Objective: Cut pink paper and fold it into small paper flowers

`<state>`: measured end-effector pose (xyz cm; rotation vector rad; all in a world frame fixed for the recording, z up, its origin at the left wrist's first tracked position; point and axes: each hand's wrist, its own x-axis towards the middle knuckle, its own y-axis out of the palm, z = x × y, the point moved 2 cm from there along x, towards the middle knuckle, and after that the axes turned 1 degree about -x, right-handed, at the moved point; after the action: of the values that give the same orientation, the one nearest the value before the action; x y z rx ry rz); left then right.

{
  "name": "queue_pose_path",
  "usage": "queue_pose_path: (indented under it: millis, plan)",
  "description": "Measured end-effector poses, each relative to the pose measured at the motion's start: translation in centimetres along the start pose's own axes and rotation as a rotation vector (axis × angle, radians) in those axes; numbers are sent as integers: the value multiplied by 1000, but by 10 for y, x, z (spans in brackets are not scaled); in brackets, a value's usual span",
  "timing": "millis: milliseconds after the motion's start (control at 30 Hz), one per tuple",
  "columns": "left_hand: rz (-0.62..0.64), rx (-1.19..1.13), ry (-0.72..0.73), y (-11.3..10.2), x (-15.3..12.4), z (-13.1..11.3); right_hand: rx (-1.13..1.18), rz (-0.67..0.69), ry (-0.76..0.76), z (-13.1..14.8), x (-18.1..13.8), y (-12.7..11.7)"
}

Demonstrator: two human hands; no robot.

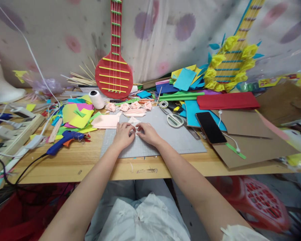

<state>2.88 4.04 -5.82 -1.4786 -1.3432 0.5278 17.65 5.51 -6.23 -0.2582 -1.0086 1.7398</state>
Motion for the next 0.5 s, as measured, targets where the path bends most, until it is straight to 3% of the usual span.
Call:
queue_pose_path:
  millis: [300,500]
  plan:
    - [-39,-19,0,3,2,8,-2,5,-11,1,0,-1]
    - [-124,-174,-43,-4,4,15,8,11,4,4,-1,-3]
